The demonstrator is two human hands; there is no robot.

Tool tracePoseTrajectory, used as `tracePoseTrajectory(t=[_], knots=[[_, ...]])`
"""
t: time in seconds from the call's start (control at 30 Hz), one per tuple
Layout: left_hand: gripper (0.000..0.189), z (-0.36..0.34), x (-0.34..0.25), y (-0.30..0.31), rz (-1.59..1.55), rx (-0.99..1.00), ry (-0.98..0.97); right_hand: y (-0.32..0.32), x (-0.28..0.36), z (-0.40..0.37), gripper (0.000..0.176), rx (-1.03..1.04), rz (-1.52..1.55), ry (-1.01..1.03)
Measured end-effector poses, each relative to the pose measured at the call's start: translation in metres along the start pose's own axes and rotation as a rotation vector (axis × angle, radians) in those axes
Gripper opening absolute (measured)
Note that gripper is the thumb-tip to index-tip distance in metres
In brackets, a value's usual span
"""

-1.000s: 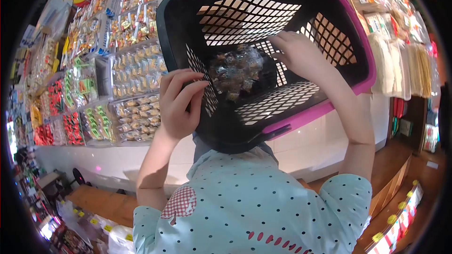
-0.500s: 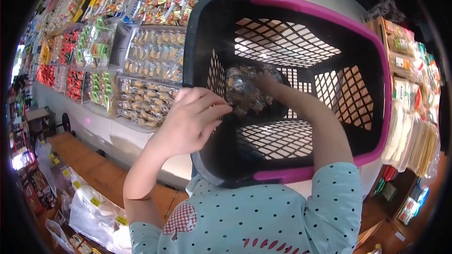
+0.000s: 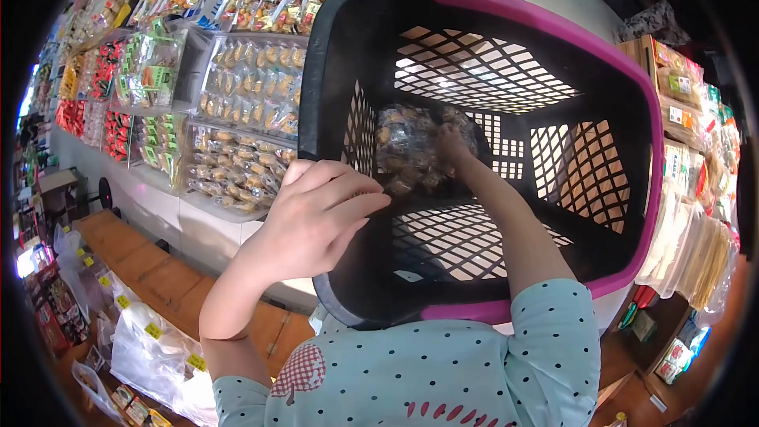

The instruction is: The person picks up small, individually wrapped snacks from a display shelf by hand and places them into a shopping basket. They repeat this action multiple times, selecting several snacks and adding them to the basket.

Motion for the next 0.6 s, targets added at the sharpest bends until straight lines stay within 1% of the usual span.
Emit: tracePoseTrajectory(t=[0.13, 0.2, 0.3, 0.33, 0.4, 0.43, 0.53, 0.6], knots=[[0.030, 0.002, -0.004, 0.002, 0.041, 0.012, 0.003, -0.035, -0.009, 0.013, 0.033, 0.049, 0.028, -0.070], [0.028, 0.003, -0.005, 0.003, 0.065, 0.018, 0.005, -0.031, -0.014, 0.007, 0.031, 0.081, 0.035, -0.016], [0.030, 0.004, -0.008, 0.006, 0.079, 0.022, -0.010, -0.013, -0.025, -0.003, 0.028, 0.058, 0.111, -0.011], [0.032, 0.006, -0.009, 0.008, 0.088, 0.056, -0.005, -0.003, -0.031, -0.010, 0.028, 0.061, 0.110, -0.018], [0.033, 0.012, -0.013, 0.010, 0.098, 0.087, -0.007, 0.059, -0.045, -0.039, 0.027, 0.222, 0.157, 0.099], [0.033, 0.017, -0.015, 0.011, 0.093, 0.111, 0.001, 0.083, -0.055, -0.054, 0.027, 0.221, 0.158, 0.091], [0.030, 0.039, -0.020, 0.013, 0.054, 0.118, -0.023, 0.153, -0.087, -0.102, 0.027, 0.199, 0.420, 0.107], [0.026, 0.064, -0.028, 0.014, 0.181, 0.145, -0.128, 0.190, -0.106, -0.134, 0.030, 0.179, 0.593, 0.114]])
Point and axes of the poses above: each hand's wrist, its own z-axis towards the middle knuckle, its own y-axis out of the back of the hand, x = y × z, the point moved 3 cm from there along z, towards the middle knuckle, and after that the axes turned 3 degrees about x, right-handed, at the moved point
